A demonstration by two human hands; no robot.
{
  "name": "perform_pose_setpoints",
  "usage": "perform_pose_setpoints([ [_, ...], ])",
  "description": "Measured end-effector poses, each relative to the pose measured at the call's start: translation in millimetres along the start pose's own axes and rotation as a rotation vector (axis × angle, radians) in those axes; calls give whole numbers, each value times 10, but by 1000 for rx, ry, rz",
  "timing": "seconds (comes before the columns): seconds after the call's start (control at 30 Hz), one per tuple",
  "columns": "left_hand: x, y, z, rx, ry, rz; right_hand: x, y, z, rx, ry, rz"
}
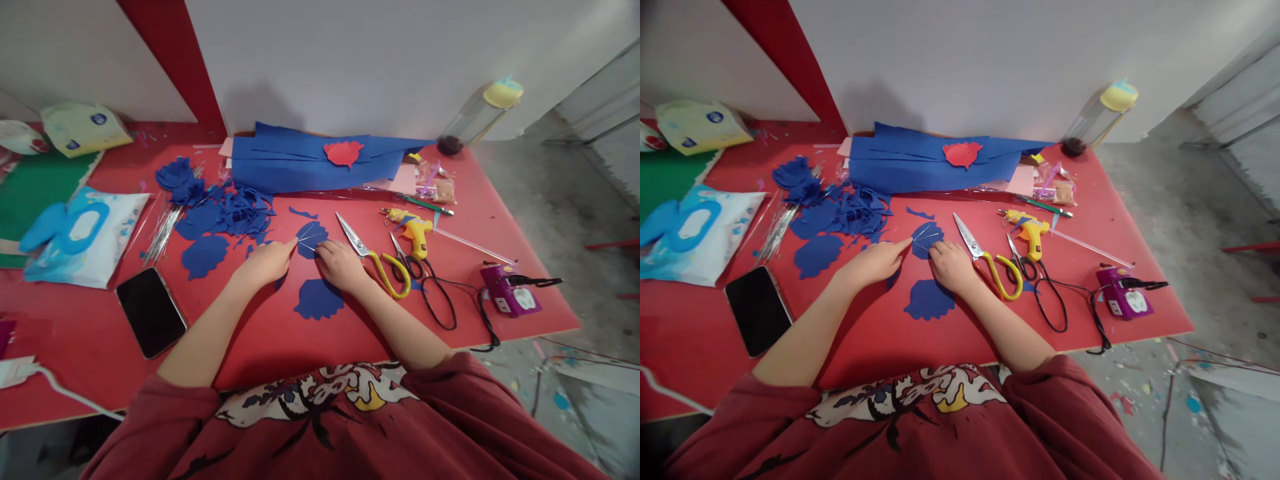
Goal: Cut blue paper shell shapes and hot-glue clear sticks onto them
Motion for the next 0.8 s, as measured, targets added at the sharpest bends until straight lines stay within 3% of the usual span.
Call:
perform_pose_setpoints([
  [0.67,1,22,-5,-4,-13,46,20,-23,-1,-1,3,3],
  [0.8,15,21,-10,-19,47,25,32,-34,-3,-1,3,11],
])
Point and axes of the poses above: each hand's wrist, its own z-axis towards the middle knuckle, its own x-axis out of the back of the hand, y = z × x, the point moved 1 cm from there along z, towards the middle knuckle, and after that the axes turned 8 degrees about z, right-handed, at the moved point
